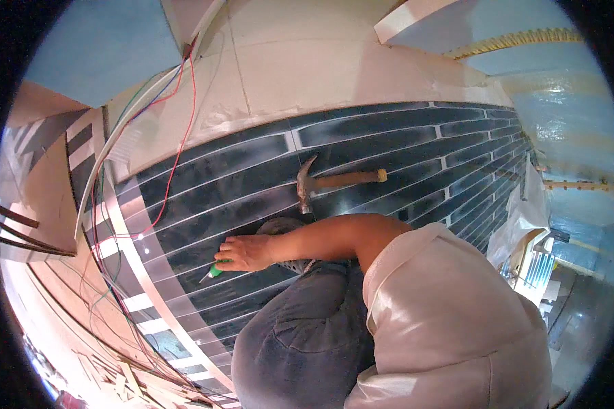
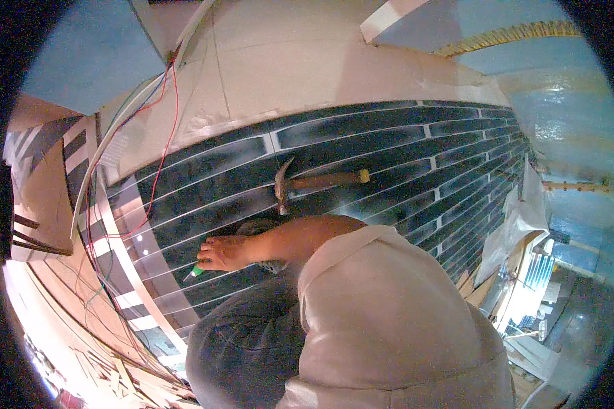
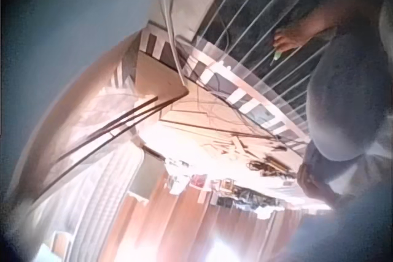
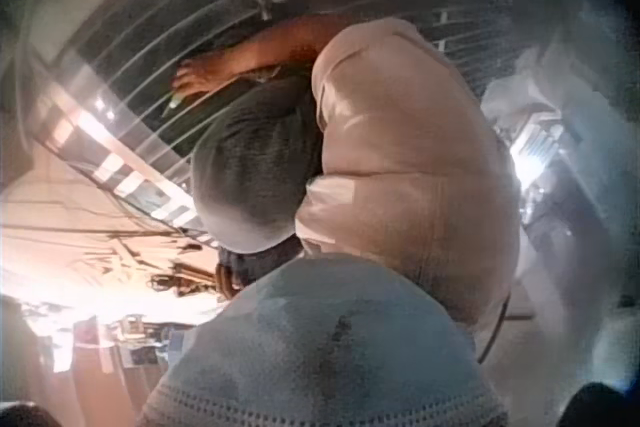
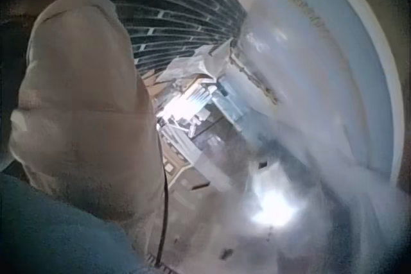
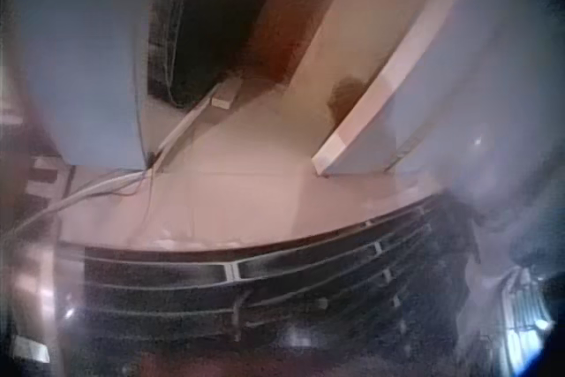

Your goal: The person prepares an underfloor heating element by cleaning the surface with a cloth, applying adhesive from a bottle, and pressing a component down by hand. They then use a utility knife to cut a strip of metallic tape and a sheet of white insulation material.

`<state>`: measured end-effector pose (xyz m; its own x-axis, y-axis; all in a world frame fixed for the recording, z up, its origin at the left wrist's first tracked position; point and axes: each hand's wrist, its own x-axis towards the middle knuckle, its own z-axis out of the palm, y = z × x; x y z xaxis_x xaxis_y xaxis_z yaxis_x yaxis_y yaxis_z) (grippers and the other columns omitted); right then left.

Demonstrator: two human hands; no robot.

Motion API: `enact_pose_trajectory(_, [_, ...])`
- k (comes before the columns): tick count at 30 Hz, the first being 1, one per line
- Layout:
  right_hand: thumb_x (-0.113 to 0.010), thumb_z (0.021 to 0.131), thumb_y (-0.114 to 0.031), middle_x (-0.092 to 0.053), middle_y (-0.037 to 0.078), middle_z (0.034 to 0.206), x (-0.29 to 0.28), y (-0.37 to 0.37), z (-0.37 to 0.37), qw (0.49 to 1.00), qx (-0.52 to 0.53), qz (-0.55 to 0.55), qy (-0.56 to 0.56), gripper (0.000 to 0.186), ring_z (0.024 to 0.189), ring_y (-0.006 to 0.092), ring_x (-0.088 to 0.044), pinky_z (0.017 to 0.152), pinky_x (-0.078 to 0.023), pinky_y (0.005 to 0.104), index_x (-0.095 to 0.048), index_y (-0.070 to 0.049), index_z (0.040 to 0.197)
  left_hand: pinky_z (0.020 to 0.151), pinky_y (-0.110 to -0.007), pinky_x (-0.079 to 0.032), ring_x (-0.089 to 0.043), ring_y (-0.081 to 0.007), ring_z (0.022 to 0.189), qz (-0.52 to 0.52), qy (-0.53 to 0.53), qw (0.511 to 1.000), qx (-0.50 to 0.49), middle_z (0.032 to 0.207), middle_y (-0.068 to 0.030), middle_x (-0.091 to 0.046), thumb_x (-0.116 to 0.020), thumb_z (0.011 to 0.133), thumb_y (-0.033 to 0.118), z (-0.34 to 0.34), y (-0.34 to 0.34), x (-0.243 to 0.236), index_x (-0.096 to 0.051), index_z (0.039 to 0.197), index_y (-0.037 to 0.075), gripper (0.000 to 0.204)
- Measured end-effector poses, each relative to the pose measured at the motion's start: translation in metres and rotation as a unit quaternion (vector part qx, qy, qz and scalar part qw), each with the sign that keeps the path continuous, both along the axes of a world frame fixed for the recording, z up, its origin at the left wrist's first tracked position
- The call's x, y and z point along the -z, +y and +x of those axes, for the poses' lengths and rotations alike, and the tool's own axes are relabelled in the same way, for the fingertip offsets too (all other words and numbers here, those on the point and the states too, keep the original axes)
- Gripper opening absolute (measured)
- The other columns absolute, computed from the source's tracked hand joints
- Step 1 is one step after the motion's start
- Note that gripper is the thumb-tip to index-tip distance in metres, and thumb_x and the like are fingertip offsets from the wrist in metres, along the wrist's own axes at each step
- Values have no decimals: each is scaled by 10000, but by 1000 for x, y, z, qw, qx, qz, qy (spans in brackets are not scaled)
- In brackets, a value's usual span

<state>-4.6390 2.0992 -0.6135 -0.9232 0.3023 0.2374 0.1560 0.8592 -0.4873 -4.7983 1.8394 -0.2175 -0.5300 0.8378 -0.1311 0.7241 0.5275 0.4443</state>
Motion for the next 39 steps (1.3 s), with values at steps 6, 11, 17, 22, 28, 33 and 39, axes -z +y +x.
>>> enact_pose_trajectory(6, [-517,959,-208,-612,152,1299,6,-2,-9,1000,-8,-10,3,364,1135,267,-588,945,-479,389,-590,-59,1283,932,-499,-537,-682,-379,1022,-15,24,999,-19,1046,-199,-726,-538,1049,411,-4,14,-3,-725,1017,-48,496])
enact_pose_trajectory(11, [-540,950,-185,-603,157,1310,-1,0,-7,1000,-1,-27,-7,322,1183,278,-582,955,-525,399,-601,-42,1232,904,-483,-554,-700,-371,968,11,-6,998,-61,983,-199,-735,-561,1035,295,-12,15,10,-725,969,-61,397])
enact_pose_trajectory(17, [-505,962,-212,-566,154,1334,2,-2,-9,1000,-2,-19,-19,367,1181,294,-553,992,-502,413,-587,-30,1270,921,-477,-545,-690,-374,995,7,-51,998,-44,1027,-208,-723,-552,1036,263,-20,25,22,-711,1016,-60,361])
enact_pose_trajectory(22, [-520,949,-194,-526,182,1420,-11,-2,-6,997,32,-63,-33,410,1301,322,-502,1105,-427,459,-571,-22,1317,934,-471,-537,-681,-376,1017,-2,-85,996,-41,1063,-216,-712,-544,1037,237,-34,32,31,-699,1054,-58,334])
enact_pose_trajectory(28, [-593,882,-190,-507,186,1454,-26,-9,20,997,70,-6,-28,421,1327,338,-488,1119,-393,492,-600,-22,1268,951,-464,-528,-670,-378,1045,-13,-126,991,-39,1106,-225,-699,-535,1038,205,-49,40,38,-685,1100,-57,309])
enact_pose_trajectory(33, [-673,816,-197,-607,68,1129,-23,-9,20,997,70,8,18,302,1071,230,-570,970,-468,407,-665,-82,1095,965,-459,-521,-661,-380,1067,-16,-156,987,-40,1142,-232,-689,-527,1039,179,-63,52,46,-673,1139,-56,294])
enact_pose_trajectory(39, [-689,771,-219,-606,53,927,-17,-5,23,999,18,-39,-5,275,942,235,-609,792,-506,378,-649,-83,1006,967,-447,-518,-655,-380,1073,-3,-192,981,-38,1164,-239,-679,-513,1040,141,-78,61,53,-659,1164,-63,280])
